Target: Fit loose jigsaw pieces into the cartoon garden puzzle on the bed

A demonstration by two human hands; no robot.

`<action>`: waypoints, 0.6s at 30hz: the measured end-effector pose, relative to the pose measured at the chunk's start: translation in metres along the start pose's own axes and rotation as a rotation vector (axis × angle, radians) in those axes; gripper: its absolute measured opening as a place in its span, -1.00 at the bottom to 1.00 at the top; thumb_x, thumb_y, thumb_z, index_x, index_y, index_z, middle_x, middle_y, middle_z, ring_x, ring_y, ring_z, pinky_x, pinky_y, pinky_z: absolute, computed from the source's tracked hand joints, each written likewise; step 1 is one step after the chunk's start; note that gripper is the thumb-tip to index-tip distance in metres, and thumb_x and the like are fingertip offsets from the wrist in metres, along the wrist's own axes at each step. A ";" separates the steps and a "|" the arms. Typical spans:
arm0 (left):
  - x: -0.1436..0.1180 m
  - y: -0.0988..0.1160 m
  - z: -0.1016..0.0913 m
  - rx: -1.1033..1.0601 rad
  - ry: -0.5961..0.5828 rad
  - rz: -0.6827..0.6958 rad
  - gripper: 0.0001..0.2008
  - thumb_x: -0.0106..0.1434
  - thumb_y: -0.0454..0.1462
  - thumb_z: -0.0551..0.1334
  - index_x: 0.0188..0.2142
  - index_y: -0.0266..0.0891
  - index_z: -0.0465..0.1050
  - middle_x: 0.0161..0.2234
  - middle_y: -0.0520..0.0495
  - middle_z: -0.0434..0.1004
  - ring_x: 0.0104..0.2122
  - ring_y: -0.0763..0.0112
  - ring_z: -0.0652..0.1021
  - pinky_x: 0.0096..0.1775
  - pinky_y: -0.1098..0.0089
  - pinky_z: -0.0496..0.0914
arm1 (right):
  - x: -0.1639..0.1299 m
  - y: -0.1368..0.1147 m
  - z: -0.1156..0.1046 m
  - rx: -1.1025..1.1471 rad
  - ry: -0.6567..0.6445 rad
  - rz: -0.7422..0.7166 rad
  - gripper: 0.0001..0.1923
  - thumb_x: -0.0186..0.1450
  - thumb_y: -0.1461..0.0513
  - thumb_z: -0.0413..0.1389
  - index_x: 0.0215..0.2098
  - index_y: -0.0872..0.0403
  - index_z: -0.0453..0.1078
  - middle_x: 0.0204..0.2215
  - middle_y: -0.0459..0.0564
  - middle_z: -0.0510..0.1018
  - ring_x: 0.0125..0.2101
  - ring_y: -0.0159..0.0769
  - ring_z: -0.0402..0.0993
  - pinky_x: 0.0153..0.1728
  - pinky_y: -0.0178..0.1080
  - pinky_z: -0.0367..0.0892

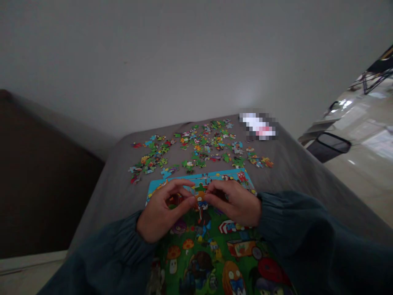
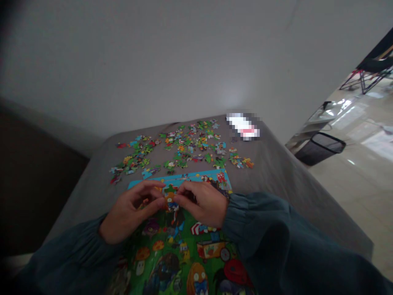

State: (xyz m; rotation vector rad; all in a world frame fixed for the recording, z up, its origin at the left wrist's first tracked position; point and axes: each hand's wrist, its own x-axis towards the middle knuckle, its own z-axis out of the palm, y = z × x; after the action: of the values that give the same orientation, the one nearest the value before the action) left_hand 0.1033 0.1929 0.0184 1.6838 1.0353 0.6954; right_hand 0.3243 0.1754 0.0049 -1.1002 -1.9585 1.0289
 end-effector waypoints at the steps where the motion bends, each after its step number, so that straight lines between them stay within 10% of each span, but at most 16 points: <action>1: 0.000 0.000 0.000 0.000 0.004 0.004 -0.71 0.28 -0.13 0.30 -0.07 -0.21 0.41 -0.41 0.04 0.60 -0.39 0.43 0.58 -0.32 0.44 0.43 | 0.000 0.000 0.000 0.009 0.002 0.006 -0.76 0.40 0.14 0.07 -0.38 0.09 0.33 -0.60 -0.21 0.33 -0.59 -0.48 0.18 -0.53 -0.37 0.08; 18: -0.002 0.001 0.001 0.070 0.051 0.045 -0.74 0.23 -0.19 0.32 -0.11 -0.19 0.44 -0.42 0.03 0.58 -0.41 0.42 0.58 -0.32 0.43 0.46 | -0.002 -0.001 0.002 -0.013 -0.010 -0.076 -0.78 0.38 0.14 0.10 -0.37 0.09 0.36 -0.55 -0.16 0.40 -0.56 -0.47 0.23 -0.49 -0.38 0.15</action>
State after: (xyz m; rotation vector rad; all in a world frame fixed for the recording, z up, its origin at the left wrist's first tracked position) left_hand 0.1037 0.1908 0.0189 1.7617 1.0714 0.7425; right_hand 0.3231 0.1732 0.0043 -1.0216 -2.0014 0.9844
